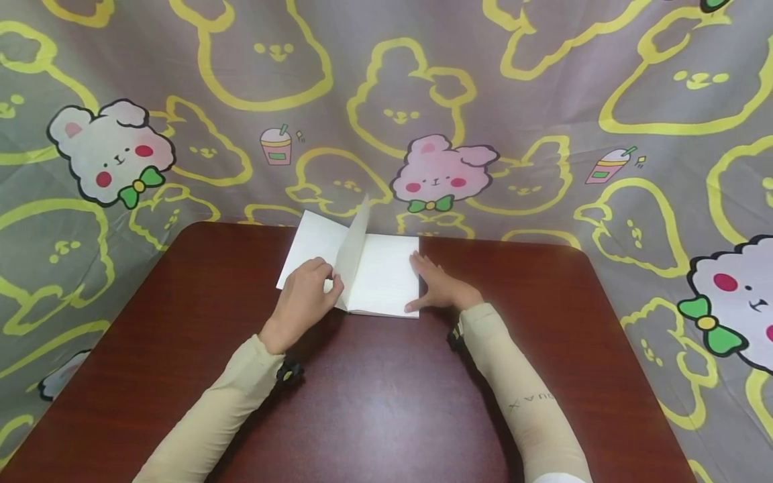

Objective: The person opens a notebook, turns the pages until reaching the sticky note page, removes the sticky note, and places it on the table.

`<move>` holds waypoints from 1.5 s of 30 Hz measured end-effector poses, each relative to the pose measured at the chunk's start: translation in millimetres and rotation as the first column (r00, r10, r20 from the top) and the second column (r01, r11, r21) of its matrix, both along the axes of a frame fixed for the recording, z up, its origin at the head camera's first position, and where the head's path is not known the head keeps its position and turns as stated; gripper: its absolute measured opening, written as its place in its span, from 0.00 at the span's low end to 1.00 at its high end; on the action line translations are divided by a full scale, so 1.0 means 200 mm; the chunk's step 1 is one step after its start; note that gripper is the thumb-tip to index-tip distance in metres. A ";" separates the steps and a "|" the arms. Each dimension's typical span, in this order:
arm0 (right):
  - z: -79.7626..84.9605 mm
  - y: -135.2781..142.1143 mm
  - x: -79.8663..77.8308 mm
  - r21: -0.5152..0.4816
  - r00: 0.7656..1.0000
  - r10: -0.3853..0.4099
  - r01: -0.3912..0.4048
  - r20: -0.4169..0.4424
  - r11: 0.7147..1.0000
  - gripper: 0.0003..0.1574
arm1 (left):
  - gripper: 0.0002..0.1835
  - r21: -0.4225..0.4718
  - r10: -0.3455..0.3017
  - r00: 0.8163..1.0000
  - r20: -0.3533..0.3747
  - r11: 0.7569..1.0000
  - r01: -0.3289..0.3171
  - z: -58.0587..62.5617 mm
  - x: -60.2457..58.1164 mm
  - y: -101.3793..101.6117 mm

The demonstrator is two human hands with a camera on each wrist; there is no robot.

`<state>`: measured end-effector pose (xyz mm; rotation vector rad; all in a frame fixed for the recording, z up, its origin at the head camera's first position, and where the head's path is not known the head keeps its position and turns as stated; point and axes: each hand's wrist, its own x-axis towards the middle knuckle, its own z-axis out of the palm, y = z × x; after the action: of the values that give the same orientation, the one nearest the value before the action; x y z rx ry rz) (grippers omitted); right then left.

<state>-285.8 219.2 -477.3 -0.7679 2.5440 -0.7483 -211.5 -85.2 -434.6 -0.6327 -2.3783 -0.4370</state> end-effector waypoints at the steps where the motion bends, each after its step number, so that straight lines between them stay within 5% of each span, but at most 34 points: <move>1: 0.00 0.00 0.00 0.002 1.000 0.001 -0.001 -0.001 1.000 0.78 | 0.07 0.005 0.005 1.000 -0.012 1.000 -0.005 0.01 0.00 -0.01; 10: 0.00 0.00 -0.01 0.004 1.000 0.003 -0.003 -0.005 1.000 0.79 | 0.11 0.048 0.020 0.998 -0.068 0.999 -0.017 0.08 0.01 -0.06; 29: -0.02 0.00 -0.01 0.022 1.000 0.002 -0.002 -0.004 1.000 0.79 | 0.11 -0.012 0.126 0.991 0.048 0.992 -0.125 -0.01 0.05 -0.27; 38: 0.00 0.00 0.00 0.020 1.000 -0.004 0.004 0.002 1.000 0.79 | 0.11 -0.052 0.225 0.962 0.153 0.974 -0.219 -0.08 0.06 -0.33; 45: -0.01 0.00 0.00 0.018 1.000 -0.004 0.004 -0.001 1.000 0.79 | 0.14 -0.109 0.292 0.914 0.280 0.956 -0.272 -0.13 0.04 -0.33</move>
<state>-285.7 218.2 -478.7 -0.7574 2.5507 -0.7252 -204.2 -150.8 -459.9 -0.2543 -2.7247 -0.3422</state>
